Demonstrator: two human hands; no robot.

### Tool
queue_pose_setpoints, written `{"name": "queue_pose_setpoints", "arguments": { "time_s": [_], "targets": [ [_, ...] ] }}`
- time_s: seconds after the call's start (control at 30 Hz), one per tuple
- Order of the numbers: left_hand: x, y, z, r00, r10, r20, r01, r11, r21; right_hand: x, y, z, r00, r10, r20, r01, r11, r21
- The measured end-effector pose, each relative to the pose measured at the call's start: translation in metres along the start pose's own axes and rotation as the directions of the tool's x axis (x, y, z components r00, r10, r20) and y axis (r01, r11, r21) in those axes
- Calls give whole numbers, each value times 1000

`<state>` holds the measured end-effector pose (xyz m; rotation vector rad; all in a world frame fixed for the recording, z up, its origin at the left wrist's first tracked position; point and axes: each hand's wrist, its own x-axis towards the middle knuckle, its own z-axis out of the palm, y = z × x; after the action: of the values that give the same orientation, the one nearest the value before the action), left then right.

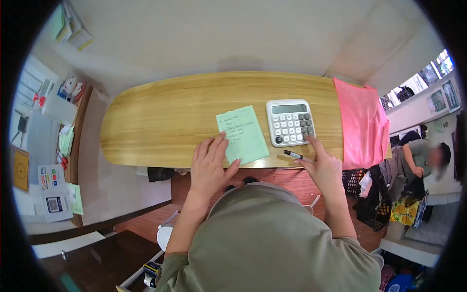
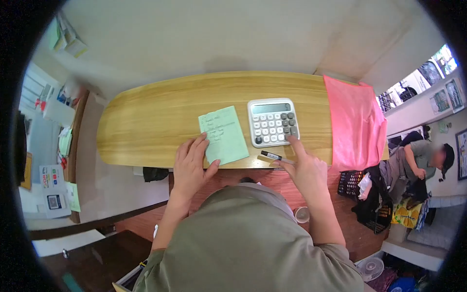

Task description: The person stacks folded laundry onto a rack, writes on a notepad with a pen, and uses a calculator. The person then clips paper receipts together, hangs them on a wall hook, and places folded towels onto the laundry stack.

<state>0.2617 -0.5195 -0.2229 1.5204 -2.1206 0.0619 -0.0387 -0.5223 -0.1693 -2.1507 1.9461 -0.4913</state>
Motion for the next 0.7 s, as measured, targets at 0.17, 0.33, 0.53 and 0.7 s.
{"name": "queue_pose_setpoints", "arguments": {
  "time_s": [0.17,0.33,0.53,0.7],
  "targets": [
    [2,0,0,999,21,-32,-21,1000,-1,3,4,7,1000,-21,18,21,999,-32],
    [1,-1,3,999,10,-43,-12,999,-42,2,1,5,1000,-10,18,9,998,63],
    [-6,-9,13,996,-6,-84,-2,995,-102,-2,0,12,999,-25,46,20,995,102],
    [-7,-9,14,996,1,-91,-11,994,-112,1,1,11,999,-24,41,19,994,106]
  ]
}}
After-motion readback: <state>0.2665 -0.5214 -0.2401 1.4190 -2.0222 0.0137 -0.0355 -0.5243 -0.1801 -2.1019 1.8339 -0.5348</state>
